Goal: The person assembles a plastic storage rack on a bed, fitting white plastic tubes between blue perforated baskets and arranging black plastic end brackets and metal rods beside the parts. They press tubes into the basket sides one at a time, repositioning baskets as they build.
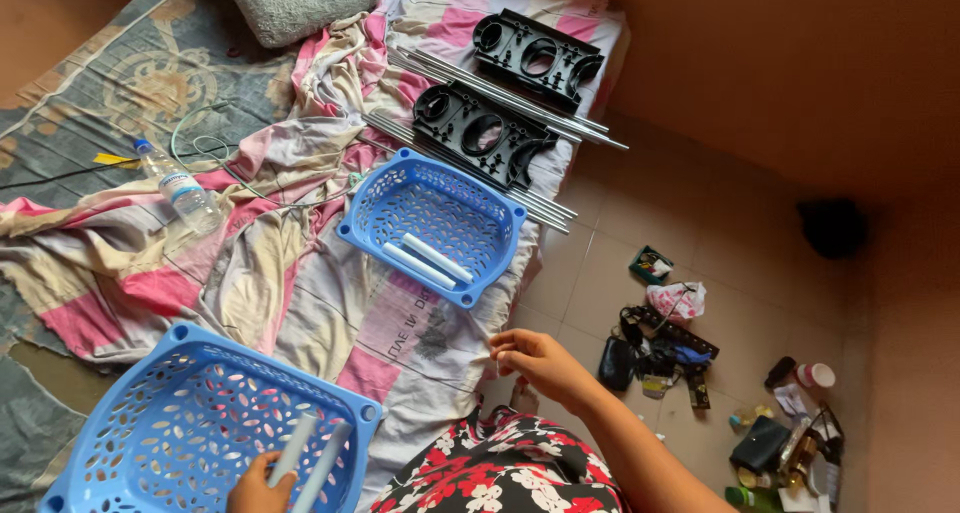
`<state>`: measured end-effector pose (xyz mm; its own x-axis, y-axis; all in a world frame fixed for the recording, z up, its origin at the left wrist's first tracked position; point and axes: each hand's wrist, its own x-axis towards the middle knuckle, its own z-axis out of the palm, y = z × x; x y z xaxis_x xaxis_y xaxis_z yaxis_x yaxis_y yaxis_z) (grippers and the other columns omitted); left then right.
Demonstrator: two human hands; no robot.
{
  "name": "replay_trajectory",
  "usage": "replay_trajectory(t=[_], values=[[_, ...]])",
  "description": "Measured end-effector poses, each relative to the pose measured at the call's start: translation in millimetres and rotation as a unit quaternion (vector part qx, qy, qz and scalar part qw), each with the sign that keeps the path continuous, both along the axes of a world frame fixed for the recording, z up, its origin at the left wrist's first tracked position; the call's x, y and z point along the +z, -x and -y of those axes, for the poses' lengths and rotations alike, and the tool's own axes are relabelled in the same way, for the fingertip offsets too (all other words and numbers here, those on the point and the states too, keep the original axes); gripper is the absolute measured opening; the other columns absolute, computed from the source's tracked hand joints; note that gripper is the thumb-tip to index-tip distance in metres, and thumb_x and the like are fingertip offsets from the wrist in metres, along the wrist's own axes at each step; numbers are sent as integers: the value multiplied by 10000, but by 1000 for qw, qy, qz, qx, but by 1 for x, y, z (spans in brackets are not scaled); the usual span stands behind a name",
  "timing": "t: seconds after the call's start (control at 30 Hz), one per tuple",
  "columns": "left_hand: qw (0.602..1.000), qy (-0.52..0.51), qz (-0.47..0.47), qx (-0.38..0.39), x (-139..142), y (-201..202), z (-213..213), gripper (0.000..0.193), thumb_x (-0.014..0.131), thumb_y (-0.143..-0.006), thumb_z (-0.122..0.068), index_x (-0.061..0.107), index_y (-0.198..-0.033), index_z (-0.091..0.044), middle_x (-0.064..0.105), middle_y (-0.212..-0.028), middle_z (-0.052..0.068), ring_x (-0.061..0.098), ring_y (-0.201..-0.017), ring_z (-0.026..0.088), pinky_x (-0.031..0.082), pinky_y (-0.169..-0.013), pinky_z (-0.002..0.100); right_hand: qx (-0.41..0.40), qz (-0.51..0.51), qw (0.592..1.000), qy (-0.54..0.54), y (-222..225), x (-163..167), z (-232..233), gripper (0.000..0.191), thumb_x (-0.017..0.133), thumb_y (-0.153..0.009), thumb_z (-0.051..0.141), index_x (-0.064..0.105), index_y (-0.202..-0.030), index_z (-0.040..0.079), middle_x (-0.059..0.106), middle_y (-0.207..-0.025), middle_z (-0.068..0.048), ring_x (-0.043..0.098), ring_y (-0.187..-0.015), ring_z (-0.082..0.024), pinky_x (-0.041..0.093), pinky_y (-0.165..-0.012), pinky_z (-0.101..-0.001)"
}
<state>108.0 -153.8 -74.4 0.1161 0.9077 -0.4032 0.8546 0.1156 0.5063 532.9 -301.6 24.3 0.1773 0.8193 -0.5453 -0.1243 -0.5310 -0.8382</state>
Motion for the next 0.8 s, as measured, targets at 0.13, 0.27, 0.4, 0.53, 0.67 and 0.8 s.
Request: replay_trajectory(t=[0.13,0.27,0.4,0.53,0.67,0.8], values=[[999,-26,-23,-18,2,3,8,567,849,-696,-315,729,-1232,-179,809,-995,82,786,-965,234,586,-908,388,0,-9,1000,4,9,1,-10,395,628,-942,228,654,-1304,70,748,-1090,4,665,-921,-91,503,-749,-260],[996,-74,-10,56,14,3,-2,465,808,-789,-327,758,-1218,-154,796,-1021,81,770,-985,264,576,-912,396,14,-29,999,7,11,-7,-15,401,639,-938,229,654,-1300,56,747,-1072,-16,676,-884,-108,527,-736,-254],[990,-110,49,73,34,-19,-35,465,772,-833,-351,724,-1237,-127,762,-1106,75,761,-989,260,567,-885,409,13,-18,1000,-9,3,-20,-19,400,625,-935,218,647,-1299,54,761,-1083,-26,692,-878,-108,509,-725,-257],[979,-202,16,36,49,-62,-78,815,837,-800,-347,509,-1458,6,610,-1360,267,605,-1247,428,478,-1034,463,13,-18,1000,-12,-8,-36,-17,394,617,-948,205,656,-1302,37,761,-1081,-46,675,-883,-108,526,-760,-252],[991,-108,-40,61,43,-96,-98,1032,861,-782,-324,289,-1540,80,518,-1399,371,545,-1277,486,458,-1051,476,-3,-36,999,32,-31,-44,-20,377,605,-948,195,660,-1291,50,748,-1081,-40,677,-890,-106,537,-768,-261],[989,-79,-104,70,33,-108,-95,1096,867,-763,-276,230,-1585,68,553,-1398,361,584,-1264,475,475,-1062,461,-1,-55,998,38,-60,-40,-36,381,611,-929,180,662,-1285,55,744,-1081,-49,691,-882,-131,559,-777,-271]])
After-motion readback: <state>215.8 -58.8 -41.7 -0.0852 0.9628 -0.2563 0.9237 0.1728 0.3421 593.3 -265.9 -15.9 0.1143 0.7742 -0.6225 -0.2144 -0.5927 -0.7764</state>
